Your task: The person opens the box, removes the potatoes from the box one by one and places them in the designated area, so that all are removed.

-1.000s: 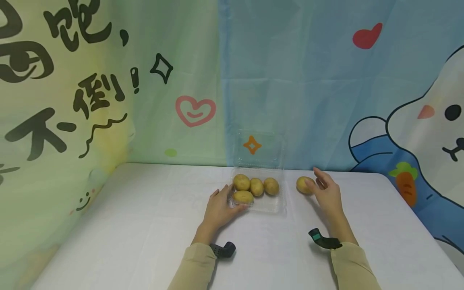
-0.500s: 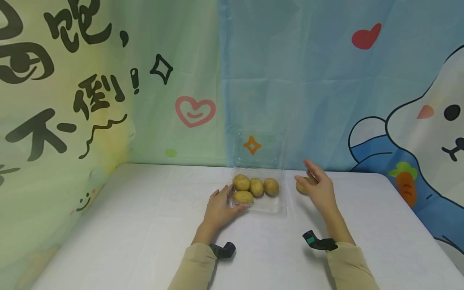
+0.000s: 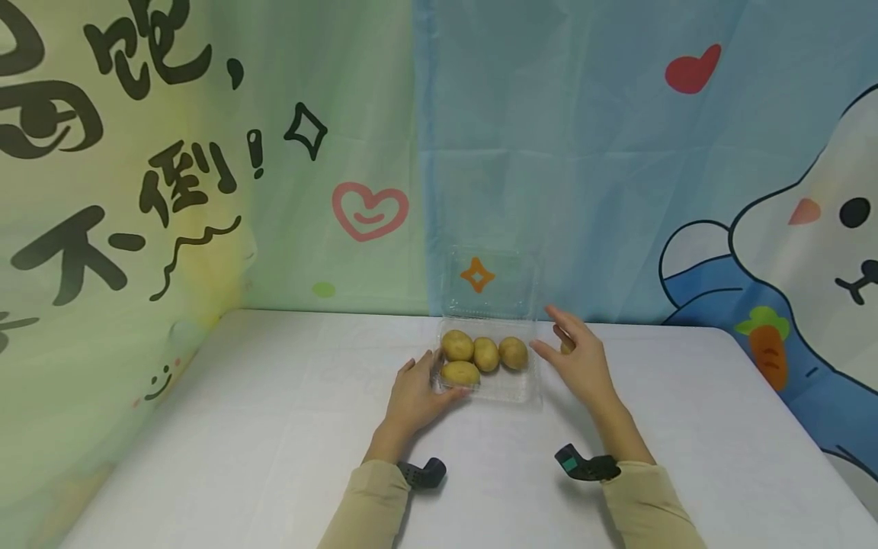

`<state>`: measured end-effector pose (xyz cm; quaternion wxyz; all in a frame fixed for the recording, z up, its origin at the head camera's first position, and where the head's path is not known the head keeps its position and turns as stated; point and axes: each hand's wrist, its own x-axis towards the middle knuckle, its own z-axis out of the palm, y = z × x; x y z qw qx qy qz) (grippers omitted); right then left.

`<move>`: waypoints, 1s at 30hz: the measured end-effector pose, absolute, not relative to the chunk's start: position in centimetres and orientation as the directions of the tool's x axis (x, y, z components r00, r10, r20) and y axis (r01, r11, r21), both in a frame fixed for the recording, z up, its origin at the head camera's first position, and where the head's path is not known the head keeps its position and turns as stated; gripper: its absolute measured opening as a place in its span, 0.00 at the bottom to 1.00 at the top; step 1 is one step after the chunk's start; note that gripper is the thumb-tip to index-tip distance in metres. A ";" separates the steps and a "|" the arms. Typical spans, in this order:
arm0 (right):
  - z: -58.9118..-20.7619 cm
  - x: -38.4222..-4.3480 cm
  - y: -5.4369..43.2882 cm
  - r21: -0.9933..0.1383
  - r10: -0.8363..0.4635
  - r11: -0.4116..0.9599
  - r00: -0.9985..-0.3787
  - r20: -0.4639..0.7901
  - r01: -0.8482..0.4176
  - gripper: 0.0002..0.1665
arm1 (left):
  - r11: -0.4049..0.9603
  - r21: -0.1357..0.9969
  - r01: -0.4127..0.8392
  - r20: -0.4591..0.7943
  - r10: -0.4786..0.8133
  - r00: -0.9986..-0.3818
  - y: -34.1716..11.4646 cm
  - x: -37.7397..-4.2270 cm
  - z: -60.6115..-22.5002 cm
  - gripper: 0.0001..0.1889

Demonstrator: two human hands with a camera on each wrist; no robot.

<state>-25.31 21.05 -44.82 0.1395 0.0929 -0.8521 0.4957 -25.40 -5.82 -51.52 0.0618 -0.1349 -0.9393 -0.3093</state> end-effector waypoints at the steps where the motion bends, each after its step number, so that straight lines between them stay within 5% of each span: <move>1: -45.0 -25.3 21.0 -0.818 -0.025 0.489 -0.942 0.335 -0.304 0.41 | 0.772 0.563 0.294 0.201 0.217 -0.955 -5.8 -25.3 -51.5 0.49; 9: -45.6 -25.0 20.3 -0.736 -0.079 0.559 -0.909 0.410 -0.381 0.39 | 0.776 0.558 0.295 0.190 0.226 -0.955 -5.8 -25.1 -51.8 0.50; 17: -45.8 -25.5 18.7 -0.587 -0.189 0.733 -0.931 0.313 -0.345 0.38 | 0.776 0.566 0.277 0.191 0.203 -0.960 -5.9 -25.4 -51.8 0.50; 30: -46.8 -25.4 17.7 -0.468 -0.240 0.808 -0.925 0.294 -0.358 0.35 | 0.777 0.556 0.294 0.204 0.216 -0.955 -5.8 -25.5 -51.8 0.50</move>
